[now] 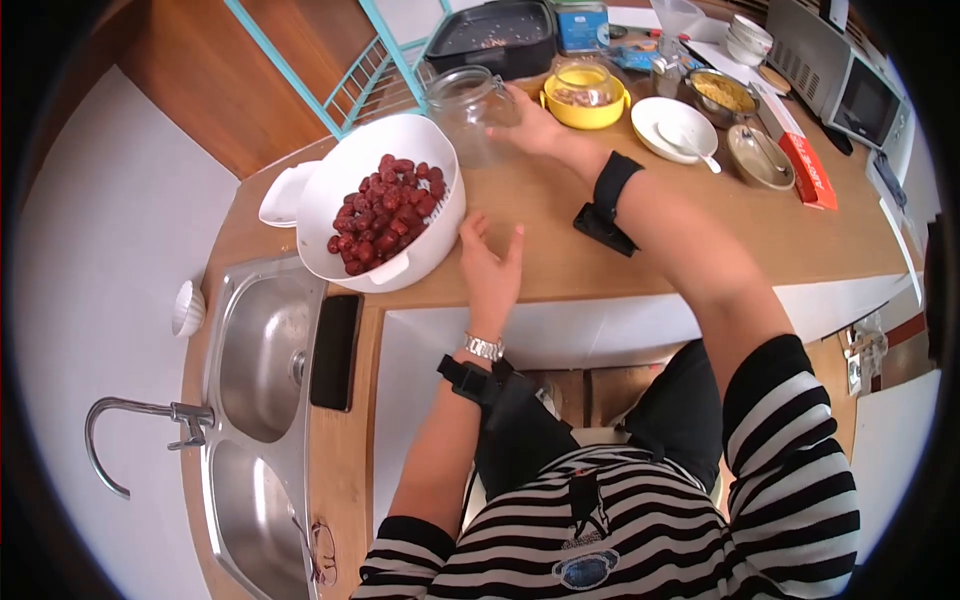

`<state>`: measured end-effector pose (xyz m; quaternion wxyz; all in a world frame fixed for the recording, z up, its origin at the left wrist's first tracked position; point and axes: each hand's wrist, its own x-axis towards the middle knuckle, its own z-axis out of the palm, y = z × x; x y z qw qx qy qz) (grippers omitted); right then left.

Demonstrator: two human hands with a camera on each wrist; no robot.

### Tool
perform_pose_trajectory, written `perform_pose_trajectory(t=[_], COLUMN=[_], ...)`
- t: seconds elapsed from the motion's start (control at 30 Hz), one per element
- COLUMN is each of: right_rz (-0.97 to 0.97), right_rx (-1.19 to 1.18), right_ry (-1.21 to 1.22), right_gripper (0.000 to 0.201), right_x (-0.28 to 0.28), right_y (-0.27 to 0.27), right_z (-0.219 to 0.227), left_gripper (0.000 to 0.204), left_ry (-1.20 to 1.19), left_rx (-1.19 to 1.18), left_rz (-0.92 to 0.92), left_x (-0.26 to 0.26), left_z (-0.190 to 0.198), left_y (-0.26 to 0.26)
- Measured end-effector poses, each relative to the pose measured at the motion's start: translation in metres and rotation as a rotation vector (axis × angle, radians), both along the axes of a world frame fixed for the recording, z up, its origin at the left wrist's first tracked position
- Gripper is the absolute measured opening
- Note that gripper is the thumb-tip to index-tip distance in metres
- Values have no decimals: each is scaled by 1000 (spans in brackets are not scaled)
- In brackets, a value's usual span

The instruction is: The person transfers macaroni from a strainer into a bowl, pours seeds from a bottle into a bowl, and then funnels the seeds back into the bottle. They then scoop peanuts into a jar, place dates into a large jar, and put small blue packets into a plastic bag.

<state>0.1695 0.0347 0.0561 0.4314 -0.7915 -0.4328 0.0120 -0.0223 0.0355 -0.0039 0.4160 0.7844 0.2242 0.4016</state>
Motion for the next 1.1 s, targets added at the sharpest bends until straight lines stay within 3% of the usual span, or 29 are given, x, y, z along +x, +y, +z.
perform_pose_trajectory(t=[0.1,0.17,0.23,0.33,0.43,0.5,0.53,0.6,0.63,0.7,0.83,0.9,1.1], right_rz=[97,137,275,284,302,94,107,-91,-81,-78,-108,-164,-209], right_rx=[-123,-130,-296,-400,-300,-139,-141,51,49,104,147,147,156], right_ry=[235,253,422,261,199,140,151,-53,-42,-305,-275,-150,-122], right_gripper=[78,70,62,53,47,38,38,28,28,22,20,17,19], right_x=[-3,-10,-20,-31,-35,-50,-54,-62,-62,-62,-63,-63,-60], right_y=[-35,-63,-98,-145,-181,-199,-203,-207,-206,-204,-203,-205,-205], right_z=[8,8,13,7,-24,-33,-40,-53,-56,-59,-59,-58,-61], left_gripper=[47,44,48,48,47,46,45,44,43,40,33,31,21], left_ry=[4,104,65,142,152,126,87,86,69,46,-68,-99,-407], left_rx=[6,65,135,117,83,-23,-123,-184,-239,-288,-439,-488,-622], left_rz=[8,17,36,23,9,-6,-27,-24,-33,-26,-78,-101,-114], left_x=[-1,0,4,4,5,9,10,10,10,9,7,6,3], left_z=[-3,-2,-10,-7,-7,-10,-11,-6,-3,6,12,11,3], left_y=[1,3,9,7,8,11,12,11,10,3,-3,-2,3])
